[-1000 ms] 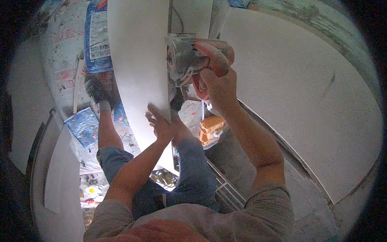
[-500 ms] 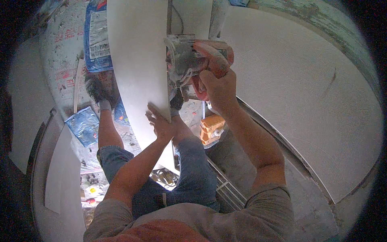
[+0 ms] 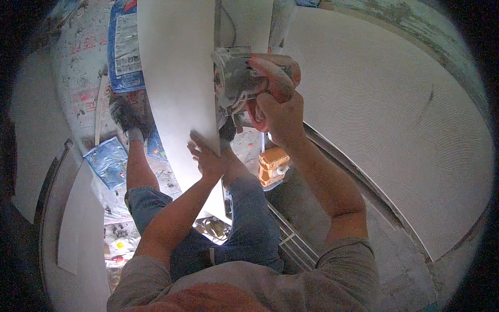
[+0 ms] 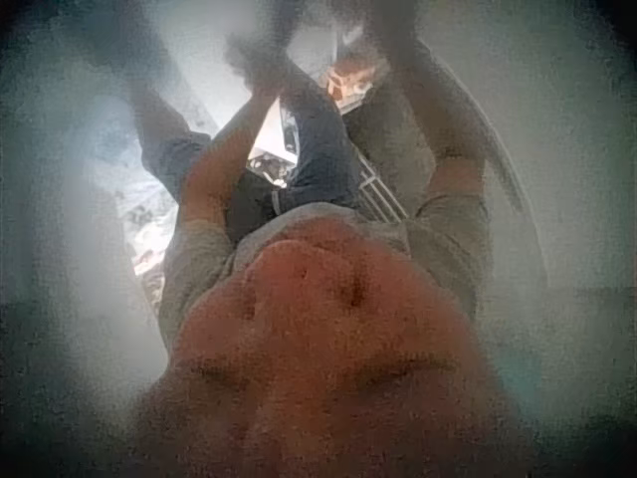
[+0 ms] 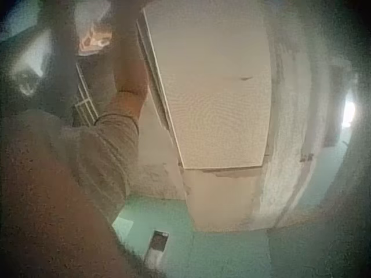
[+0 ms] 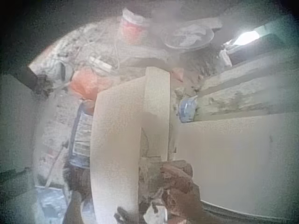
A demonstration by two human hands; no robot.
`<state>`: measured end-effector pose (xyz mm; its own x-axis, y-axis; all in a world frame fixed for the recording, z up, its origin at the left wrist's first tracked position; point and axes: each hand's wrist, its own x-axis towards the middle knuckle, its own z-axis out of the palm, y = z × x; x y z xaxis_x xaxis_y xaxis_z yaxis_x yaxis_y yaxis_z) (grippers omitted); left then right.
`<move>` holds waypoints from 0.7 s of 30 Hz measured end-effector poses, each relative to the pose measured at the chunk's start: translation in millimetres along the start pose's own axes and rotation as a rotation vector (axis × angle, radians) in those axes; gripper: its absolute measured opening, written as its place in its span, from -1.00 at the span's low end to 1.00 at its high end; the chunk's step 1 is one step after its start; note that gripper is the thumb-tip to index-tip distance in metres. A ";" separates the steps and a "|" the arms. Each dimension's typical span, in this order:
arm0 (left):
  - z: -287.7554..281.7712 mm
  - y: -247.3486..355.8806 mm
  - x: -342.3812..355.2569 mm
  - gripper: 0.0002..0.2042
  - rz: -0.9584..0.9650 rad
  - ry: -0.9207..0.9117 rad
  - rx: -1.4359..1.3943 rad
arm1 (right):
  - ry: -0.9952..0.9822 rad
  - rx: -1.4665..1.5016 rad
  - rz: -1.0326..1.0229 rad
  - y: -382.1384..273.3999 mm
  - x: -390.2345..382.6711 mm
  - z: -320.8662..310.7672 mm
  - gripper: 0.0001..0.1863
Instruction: Using a small power saw to cut a white board on the floor.
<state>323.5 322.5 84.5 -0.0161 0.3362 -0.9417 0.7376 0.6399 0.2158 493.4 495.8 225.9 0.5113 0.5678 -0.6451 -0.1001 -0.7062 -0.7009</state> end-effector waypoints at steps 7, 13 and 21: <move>0.0 4.8 -5.7 0.16 0.015 0.072 0.033 | -0.054 -0.030 0.055 5.2 -0.3 -8.3 -0.91; -1.6 6.2 -6.9 0.16 0.040 0.078 0.019 | 0.024 -0.026 0.031 8.8 -1.7 -5.5 -0.92; 1.0 3.4 -4.3 0.29 0.047 0.043 0.020 | -0.040 -0.066 0.047 14.0 -4.0 -13.3 -0.55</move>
<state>326.8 322.5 89.0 -0.0096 0.3950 -0.9186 0.7515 0.6088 0.2539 501.3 478.1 222.7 0.4725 0.5491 -0.6894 -0.0658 -0.7580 -0.6489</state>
